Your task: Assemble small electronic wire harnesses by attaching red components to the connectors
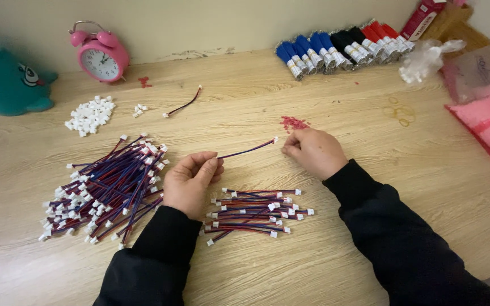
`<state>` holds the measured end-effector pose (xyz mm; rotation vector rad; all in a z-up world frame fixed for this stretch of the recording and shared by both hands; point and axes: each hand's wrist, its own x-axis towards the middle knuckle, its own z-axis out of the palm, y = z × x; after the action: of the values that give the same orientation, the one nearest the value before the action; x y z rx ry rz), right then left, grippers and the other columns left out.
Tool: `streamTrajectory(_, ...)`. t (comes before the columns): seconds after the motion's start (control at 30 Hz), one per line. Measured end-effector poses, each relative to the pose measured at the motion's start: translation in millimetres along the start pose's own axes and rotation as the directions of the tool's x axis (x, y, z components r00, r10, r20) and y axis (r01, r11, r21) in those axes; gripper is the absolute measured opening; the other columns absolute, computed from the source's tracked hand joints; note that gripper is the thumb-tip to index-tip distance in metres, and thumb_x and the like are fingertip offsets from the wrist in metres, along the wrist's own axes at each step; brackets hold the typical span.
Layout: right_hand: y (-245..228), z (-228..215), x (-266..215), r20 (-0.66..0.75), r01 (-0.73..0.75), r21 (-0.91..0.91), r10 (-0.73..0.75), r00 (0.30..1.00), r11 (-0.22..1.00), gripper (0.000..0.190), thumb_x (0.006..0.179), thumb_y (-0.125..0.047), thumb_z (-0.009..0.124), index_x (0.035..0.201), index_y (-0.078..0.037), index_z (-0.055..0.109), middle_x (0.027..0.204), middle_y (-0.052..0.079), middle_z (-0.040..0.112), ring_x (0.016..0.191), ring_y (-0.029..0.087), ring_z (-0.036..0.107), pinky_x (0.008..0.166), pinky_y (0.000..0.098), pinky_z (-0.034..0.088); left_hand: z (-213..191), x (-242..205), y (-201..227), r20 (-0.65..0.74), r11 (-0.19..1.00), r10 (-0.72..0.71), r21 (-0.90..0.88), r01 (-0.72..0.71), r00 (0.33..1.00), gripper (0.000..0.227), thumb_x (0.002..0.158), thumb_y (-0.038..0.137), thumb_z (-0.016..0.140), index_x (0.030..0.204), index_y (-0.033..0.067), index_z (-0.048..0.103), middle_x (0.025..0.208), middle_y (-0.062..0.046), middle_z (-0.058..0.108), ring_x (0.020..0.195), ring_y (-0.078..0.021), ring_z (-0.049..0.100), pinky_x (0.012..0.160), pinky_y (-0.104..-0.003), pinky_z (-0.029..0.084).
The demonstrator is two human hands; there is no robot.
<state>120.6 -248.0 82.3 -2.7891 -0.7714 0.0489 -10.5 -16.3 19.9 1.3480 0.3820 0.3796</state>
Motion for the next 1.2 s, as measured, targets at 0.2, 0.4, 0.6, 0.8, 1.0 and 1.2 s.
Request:
streamTrajectory(0.2, -7, 1, 3, 0.052, 0.004, -0.016, -0.003, 0.999, 1.000, 0.022, 0.085, -0.035, 0.062, 0.093, -0.018, 0.073, 0.088, 0.009, 0.072, 0.095, 0.031, 0.069, 0.084, 0.0431, 0.053, 1, -3, 7, -0.005, 1.000, 0.002, -0.006, -0.002, 1.000, 0.018, 0.090, 0.010, 0.068, 0.107, 0.0029, 0.070, 0.090, -0.016, 0.074, 0.080, -0.0176, 0.071, 0.072, -0.028, 0.060)
streamTrajectory(0.4, 5, 7, 9, 0.000, -0.008, 0.083, 0.008, 1.000, 0.997, 0.024, 0.088, -0.031, 0.061, 0.100, -0.013, 0.072, 0.091, 0.015, 0.073, 0.098, 0.036, 0.067, 0.082, 0.0488, 0.052, -1, 0, 2, -0.008, 1.000, 0.002, -0.019, -0.002, 1.000, 0.019, 0.090, 0.010, 0.068, 0.108, 0.0028, 0.069, 0.091, -0.014, 0.074, 0.080, -0.0161, 0.069, 0.073, -0.027, 0.060)
streamTrajectory(0.6, -19, -5, 1, 0.012, -0.052, 0.084, 0.051, 0.999, 0.995, 0.025, 0.083, -0.038, 0.066, 0.096, -0.018, 0.073, 0.087, 0.008, 0.074, 0.097, 0.030, 0.068, 0.082, 0.0427, 0.053, 0, -1, 2, -0.013, 0.999, 0.004, -0.044, -0.005, 1.000, 0.019, 0.091, 0.010, 0.067, 0.108, 0.0028, 0.069, 0.092, -0.014, 0.074, 0.080, -0.0165, 0.070, 0.073, -0.028, 0.060)
streamTrajectory(0.8, -20, 7, 12, 0.028, -0.038, -0.007, 0.038, 0.999, 0.999, 0.024, 0.085, -0.037, 0.062, 0.097, -0.019, 0.072, 0.087, 0.004, 0.074, 0.094, 0.027, 0.070, 0.081, 0.0421, 0.055, -2, 1, 0, 0.003, 0.999, 0.000, -0.034, 0.000, 1.000, 0.018, 0.091, 0.011, 0.067, 0.107, 0.0041, 0.069, 0.092, -0.013, 0.074, 0.079, -0.0153, 0.069, 0.073, -0.027, 0.060)
streamTrajectory(1.0, 4, 16, 27, -0.050, -0.089, 0.217, 0.102, 0.994, 0.972, 0.029, 0.090, -0.037, 0.057, 0.100, -0.013, 0.069, 0.091, 0.015, 0.069, 0.094, 0.034, 0.068, 0.079, 0.0478, 0.054, -1, 7, -12, -0.058, 0.997, -0.004, -0.083, -0.001, 0.998, 0.017, 0.089, 0.012, 0.069, 0.106, 0.0058, 0.070, 0.091, -0.011, 0.074, 0.078, -0.0145, 0.068, 0.071, -0.025, 0.059)
streamTrajectory(1.2, -30, -29, -11, -0.157, 0.109, 0.813, 0.035, 0.987, 0.571, 0.018, 0.087, -0.004, 0.070, 0.101, 0.004, 0.061, 0.073, 0.010, 0.065, 0.064, 0.014, 0.065, 0.060, 0.0247, 0.055, 0, 13, -17, -0.041, 0.997, -0.046, -0.070, 0.043, 0.998, 0.020, 0.085, 0.014, 0.073, 0.103, 0.0050, 0.072, 0.085, -0.013, 0.073, 0.072, -0.0160, 0.068, 0.069, -0.029, 0.061)
